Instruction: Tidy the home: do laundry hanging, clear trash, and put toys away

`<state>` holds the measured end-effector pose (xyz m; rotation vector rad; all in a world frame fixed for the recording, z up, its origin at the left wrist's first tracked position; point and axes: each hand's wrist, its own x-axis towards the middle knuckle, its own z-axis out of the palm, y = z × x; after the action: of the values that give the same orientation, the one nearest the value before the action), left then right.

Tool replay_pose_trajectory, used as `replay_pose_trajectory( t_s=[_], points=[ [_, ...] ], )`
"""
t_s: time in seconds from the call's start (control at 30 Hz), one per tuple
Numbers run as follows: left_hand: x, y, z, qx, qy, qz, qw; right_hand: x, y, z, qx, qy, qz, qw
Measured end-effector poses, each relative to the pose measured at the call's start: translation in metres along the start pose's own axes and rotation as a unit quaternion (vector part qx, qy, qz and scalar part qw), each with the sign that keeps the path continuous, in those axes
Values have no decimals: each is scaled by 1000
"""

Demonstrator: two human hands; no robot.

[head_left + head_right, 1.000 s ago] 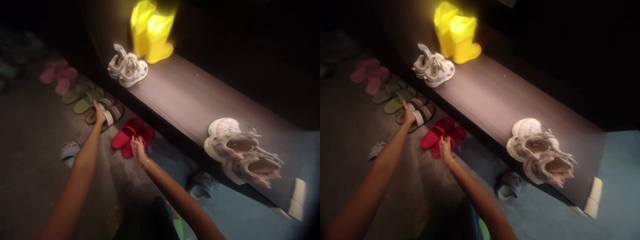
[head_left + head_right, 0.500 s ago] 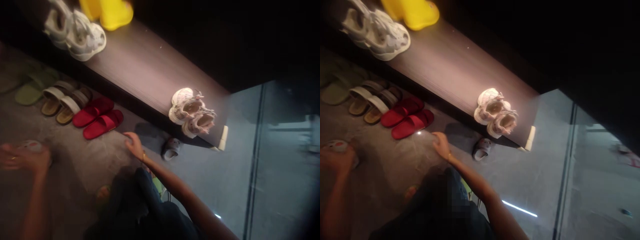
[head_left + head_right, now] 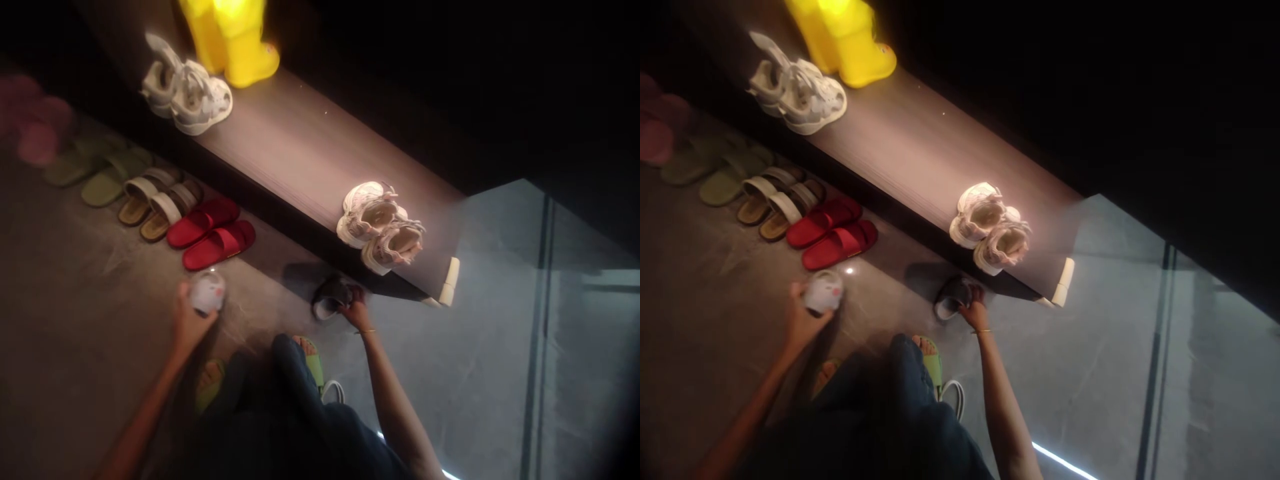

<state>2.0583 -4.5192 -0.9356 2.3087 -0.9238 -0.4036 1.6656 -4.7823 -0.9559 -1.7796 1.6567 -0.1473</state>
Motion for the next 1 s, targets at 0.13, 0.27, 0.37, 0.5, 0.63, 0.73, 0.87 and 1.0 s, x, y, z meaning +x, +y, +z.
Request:
replay_pose_trajectory(
  t_s=[0.13,0.27,0.37,0.5,0.63,0.73,0.87,1.0],
  points=[
    [9,51,83,-28,-94,121,988,5,-37,6,-23,-30,-28,999],
    [38,83,140,-114,-139,166,970,-4,-78,3,67,24,-51,996],
    [44,81,154,-195,-134,172,956,-5,-121,11,217,-6,-66,974],
    [42,45,130,-197,-34,84,976,11,-189,44,205,-79,-145,965],
    [66,14,80,-86,33,49,995,26,-236,86,-27,-181,-211,960],
    [98,9,56,36,-8,139,990,29,-245,110,-153,-225,-185,944],
    [128,7,57,52,-111,239,963,35,-242,119,-176,-231,-169,942],
    [122,10,62,19,-169,215,962,29,-238,90,-130,-238,-193,943]
  ],
)
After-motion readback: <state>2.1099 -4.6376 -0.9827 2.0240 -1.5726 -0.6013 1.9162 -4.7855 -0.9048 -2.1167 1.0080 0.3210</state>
